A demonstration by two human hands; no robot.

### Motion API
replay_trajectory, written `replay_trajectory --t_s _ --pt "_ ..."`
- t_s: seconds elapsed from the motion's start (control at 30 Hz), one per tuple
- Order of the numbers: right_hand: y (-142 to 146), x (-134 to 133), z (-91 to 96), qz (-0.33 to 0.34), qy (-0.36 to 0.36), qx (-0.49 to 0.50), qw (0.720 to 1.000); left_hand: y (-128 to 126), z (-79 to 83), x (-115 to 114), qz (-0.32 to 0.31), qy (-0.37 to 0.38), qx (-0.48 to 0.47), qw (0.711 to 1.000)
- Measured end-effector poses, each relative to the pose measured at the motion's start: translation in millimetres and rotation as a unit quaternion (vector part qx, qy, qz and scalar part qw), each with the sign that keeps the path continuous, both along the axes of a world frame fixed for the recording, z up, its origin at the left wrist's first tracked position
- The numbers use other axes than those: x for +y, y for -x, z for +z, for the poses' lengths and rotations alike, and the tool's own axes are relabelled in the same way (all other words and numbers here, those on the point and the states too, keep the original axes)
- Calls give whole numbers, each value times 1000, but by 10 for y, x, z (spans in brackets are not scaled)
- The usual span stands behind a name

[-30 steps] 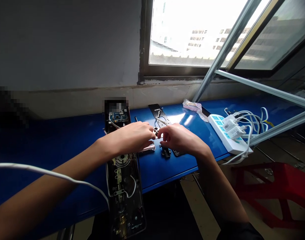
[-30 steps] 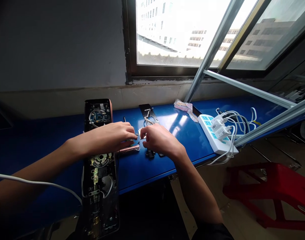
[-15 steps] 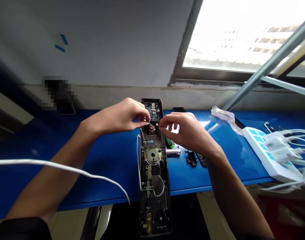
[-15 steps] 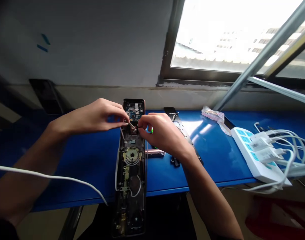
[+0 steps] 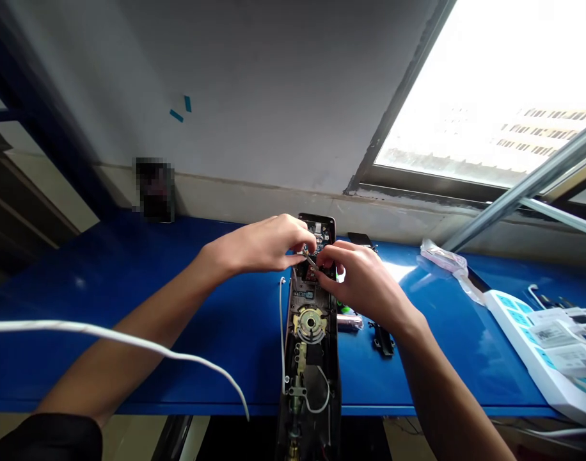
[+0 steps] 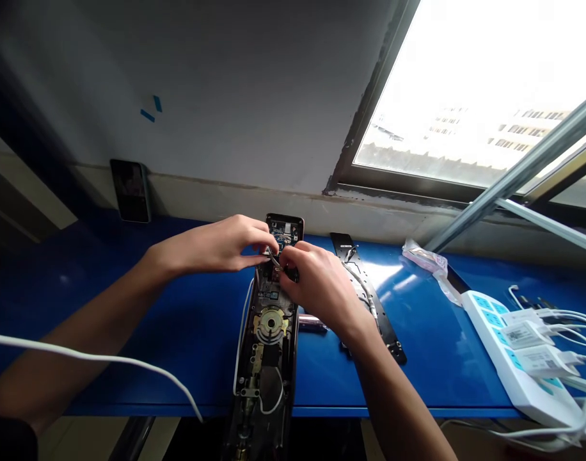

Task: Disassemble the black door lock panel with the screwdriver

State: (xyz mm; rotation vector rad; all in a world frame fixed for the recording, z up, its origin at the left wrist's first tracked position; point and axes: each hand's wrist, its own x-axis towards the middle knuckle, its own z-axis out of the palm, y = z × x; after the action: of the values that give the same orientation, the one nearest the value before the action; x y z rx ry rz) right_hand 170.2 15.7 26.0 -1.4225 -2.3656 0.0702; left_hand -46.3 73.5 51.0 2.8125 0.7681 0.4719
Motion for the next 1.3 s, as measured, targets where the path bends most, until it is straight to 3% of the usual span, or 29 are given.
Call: replay_trajectory --t_s 0.3,0.57,0.9,1.03,1.17,1.3 --pt "-30 -33 43 15 22 35 999 -46 -37 15 29 -15 5 999" --pt "-19 -105 -28 17 36 -1 999 -37 -17 22 69 -24 17 997" --pt "-3 -189 -195 20 20 -38 999 -99 -3 -47 58 -44 7 997" --pt "-21 -199 -163 35 18 36 999 -139 1 -79 58 -48 7 997" --pt "-224 -190 -23 42 42 190 980 -216 -4 -128 20 -66 -32 997" --pt "-621 -78 74 -42 29 286 957 -375 -20 -156 -17 -91 -48 995"
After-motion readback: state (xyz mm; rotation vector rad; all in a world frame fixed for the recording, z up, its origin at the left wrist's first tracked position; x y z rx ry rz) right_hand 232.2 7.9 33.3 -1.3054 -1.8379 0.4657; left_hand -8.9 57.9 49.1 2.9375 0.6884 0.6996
